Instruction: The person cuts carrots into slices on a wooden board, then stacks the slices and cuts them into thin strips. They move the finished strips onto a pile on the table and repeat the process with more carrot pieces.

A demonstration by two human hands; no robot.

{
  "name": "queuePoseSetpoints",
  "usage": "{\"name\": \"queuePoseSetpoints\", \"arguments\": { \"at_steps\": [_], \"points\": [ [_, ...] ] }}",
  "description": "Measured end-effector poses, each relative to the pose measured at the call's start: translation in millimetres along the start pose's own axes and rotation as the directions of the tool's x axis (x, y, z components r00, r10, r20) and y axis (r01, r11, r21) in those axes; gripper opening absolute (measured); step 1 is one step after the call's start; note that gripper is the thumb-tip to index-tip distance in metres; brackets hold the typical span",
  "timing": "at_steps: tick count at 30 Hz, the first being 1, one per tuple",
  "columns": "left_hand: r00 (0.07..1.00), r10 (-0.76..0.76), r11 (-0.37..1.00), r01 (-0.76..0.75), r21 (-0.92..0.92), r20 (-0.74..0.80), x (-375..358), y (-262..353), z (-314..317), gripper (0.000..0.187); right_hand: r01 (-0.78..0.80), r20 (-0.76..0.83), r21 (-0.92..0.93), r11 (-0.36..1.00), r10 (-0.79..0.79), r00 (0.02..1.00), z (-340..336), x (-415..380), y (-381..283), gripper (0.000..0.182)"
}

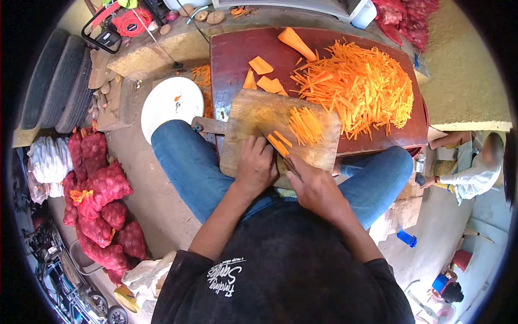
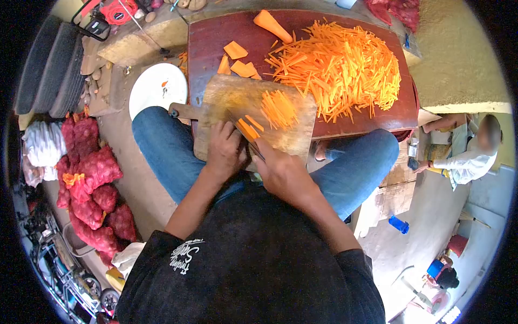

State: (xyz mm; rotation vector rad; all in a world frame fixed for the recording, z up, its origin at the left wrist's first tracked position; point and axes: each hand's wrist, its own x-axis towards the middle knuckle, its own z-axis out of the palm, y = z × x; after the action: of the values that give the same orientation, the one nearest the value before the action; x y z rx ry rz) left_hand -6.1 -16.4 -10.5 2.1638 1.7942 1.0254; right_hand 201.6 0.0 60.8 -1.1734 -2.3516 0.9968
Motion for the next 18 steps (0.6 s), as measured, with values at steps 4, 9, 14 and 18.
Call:
{"name": "queuePoseSetpoints", "arguments": {
  "at_steps": [4, 9, 14, 18],
  "points": [
    [1.000, 0.015, 1.000, -0.015, 0.002, -0.006, 1, -2, -1, 0.021, 0.075, -0.068, 0.036, 0.997, -0.072, 0.995, -4, 1, 0, 0.046],
    [1.000, 0.014, 1.000, -0.014, 0.002, -0.019, 1, -1, -2, 0.020, -0.102, 0.058, 0.087, 0.991, 0.097, 0.994, -13, -7, -14, 0.040],
    [1.000, 0.010, 1.000, -0.010, -0.008, -0.001, -1, -6, 0, 0.019, -0.024, 0.009, 0.067, 0.997, 0.024, 1.000, -3, 0, -5, 0.039],
    [0.999, -0.004, 0.999, 0.003, -0.035, -0.034, -3, -7, 0, 0.017, -0.060, -0.023, 0.128, 0.990, 0.063, 0.998, -9, -8, -7, 0.040]
  ]
}}
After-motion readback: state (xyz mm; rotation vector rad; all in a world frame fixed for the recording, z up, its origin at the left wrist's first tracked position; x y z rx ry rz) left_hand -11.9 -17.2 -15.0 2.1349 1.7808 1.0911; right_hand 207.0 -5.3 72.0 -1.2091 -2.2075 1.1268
